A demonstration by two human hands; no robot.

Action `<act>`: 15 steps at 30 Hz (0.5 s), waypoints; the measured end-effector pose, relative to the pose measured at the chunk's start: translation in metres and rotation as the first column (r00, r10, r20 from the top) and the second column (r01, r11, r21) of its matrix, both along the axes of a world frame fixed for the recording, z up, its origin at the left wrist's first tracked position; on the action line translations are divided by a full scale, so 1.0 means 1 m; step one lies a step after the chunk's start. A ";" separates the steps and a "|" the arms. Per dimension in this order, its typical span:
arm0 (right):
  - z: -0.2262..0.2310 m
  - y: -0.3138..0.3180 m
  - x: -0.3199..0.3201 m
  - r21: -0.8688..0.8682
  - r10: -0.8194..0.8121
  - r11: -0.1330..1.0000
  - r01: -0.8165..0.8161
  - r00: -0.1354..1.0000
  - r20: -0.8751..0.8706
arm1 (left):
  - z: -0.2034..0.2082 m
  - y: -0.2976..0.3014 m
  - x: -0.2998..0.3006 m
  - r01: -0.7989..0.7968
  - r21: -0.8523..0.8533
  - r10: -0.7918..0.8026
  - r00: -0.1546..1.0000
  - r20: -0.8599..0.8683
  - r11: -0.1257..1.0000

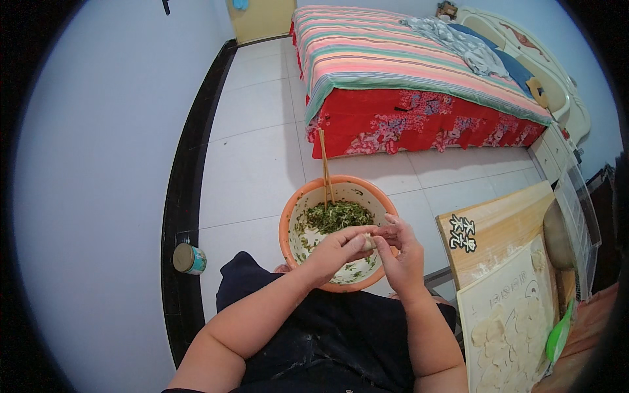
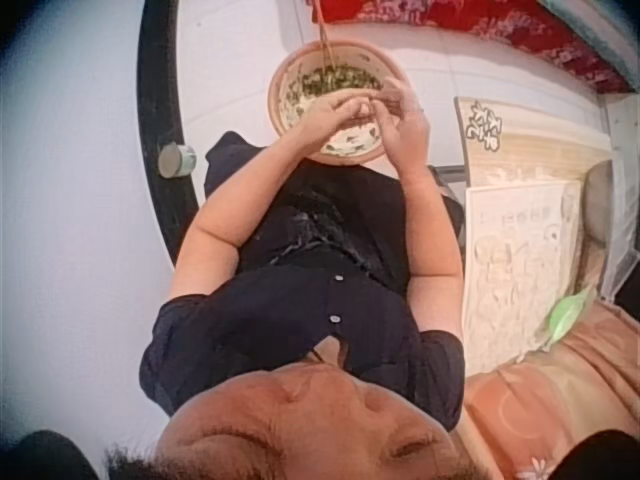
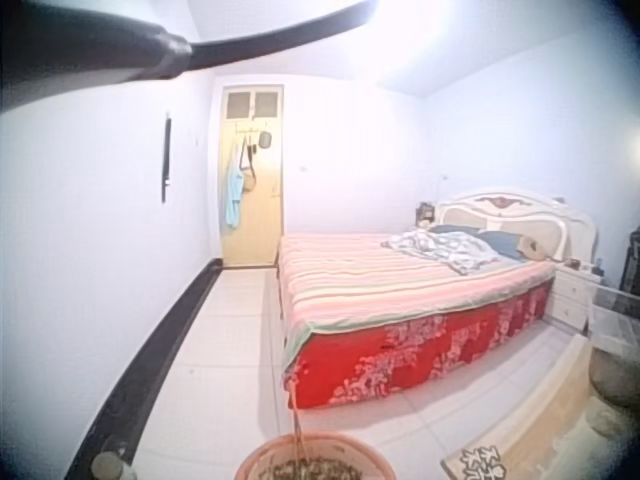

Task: The person sits on the floor and prepares dumplings by hand. They pick up a round dough wrapper, scoop a green vegetable filling onto it using a spoon, and fold the wrapper to seal the dumpling before placing it on a wooden board.

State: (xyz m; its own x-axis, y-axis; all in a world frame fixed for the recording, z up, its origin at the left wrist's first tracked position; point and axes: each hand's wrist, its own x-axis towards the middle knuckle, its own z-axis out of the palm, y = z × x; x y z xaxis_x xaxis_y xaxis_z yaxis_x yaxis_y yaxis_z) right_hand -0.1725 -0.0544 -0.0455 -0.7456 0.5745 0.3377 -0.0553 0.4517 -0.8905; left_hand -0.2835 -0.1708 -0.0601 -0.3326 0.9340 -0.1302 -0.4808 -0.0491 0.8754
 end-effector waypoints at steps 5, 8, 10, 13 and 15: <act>0.005 0.001 0.001 0.025 0.053 0.998 -0.055 0.997 0.055 | -0.002 0.001 -0.009 -0.071 0.003 0.068 0.968 0.243 0.997; 0.001 0.001 0.001 0.037 0.041 0.998 -0.042 0.998 0.048 | 0.001 0.002 -0.006 -0.028 0.011 0.025 0.966 0.257 1.000; 0.004 0.000 0.001 0.011 0.027 1.000 -0.028 0.998 0.053 | -0.005 0.002 -0.004 -0.002 0.034 -0.005 0.981 0.192 0.999; 0.002 0.002 0.000 -0.002 0.062 0.998 -0.062 0.994 0.085 | -0.006 0.003 -0.002 0.022 0.044 -0.029 0.986 0.167 0.999; 0.003 0.005 0.000 -0.012 0.096 0.995 -0.095 0.989 0.114 | -0.002 0.002 -0.002 0.023 0.039 -0.031 0.976 0.214 0.999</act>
